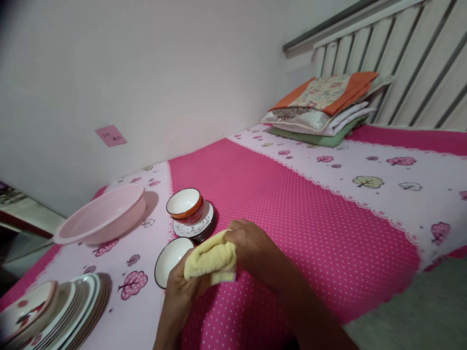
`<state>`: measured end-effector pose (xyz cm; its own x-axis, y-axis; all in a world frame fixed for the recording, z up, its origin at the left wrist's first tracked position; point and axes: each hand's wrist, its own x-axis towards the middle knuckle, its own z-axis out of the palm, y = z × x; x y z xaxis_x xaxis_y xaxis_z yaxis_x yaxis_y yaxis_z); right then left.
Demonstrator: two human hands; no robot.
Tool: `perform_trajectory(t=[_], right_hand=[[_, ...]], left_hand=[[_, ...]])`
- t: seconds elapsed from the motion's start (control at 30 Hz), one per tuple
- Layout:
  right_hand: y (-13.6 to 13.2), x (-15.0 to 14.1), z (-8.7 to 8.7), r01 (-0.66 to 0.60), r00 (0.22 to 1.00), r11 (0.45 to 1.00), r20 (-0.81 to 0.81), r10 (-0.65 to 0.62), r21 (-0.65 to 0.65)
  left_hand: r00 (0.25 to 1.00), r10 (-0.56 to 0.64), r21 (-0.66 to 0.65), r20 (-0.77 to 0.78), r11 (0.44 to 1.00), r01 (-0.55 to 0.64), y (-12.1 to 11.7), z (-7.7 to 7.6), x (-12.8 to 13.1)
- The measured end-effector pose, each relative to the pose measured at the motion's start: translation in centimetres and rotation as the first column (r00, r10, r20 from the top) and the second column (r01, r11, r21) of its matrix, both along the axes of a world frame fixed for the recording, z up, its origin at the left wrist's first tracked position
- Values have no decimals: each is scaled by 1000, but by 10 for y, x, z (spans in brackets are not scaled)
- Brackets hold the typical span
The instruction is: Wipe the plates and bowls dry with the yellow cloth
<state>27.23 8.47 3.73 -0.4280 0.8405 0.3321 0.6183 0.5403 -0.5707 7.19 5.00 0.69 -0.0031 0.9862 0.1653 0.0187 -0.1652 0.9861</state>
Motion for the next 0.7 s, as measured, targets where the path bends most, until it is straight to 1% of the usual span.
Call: perform_trajectory(t=[0.1, 0.17, 0.27, 0.37, 0.43, 0.5, 0.57, 0.63, 0.7], right_hand=[[1, -2, 2, -54, 998, 998, -43, 53, -15], [3, -3, -1, -67, 996, 996, -61, 64, -54], [5, -2, -7, -47, 997, 994, -58, 41, -96], [3, 2, -6, -50, 994, 986, -108, 33, -156], [2, 6, -2, -102, 978, 975, -202, 61, -199], [1, 8, 1, -186, 949, 958, -293, 117, -220], [3, 10, 1, -259, 923, 935, -348, 166, -242], [5, 9, -3, -265, 917, 923, -368, 152, -280], [7, 8, -6, -211, 923, 926, -376, 84, -311]], left_hand=[[998, -30, -60, -51, 998, 27, 3, -5, -2], [998, -41, -115, -37, 993, 37, 4, -10, -1], [1000, -1, -146, 11, 989, 3, 5, -16, 3], [998, 41, -148, 43, 988, -34, 5, -18, 7], [995, 72, -150, 75, 987, -60, 5, -17, 9], [990, 107, -146, 90, 985, -93, 5, -16, 8], [986, 132, -143, 101, 983, -117, 6, -15, 7], [982, 141, -169, 124, 978, -120, 6, -15, 6], [972, 133, -238, 195, 968, -84, 6, -18, 7]])
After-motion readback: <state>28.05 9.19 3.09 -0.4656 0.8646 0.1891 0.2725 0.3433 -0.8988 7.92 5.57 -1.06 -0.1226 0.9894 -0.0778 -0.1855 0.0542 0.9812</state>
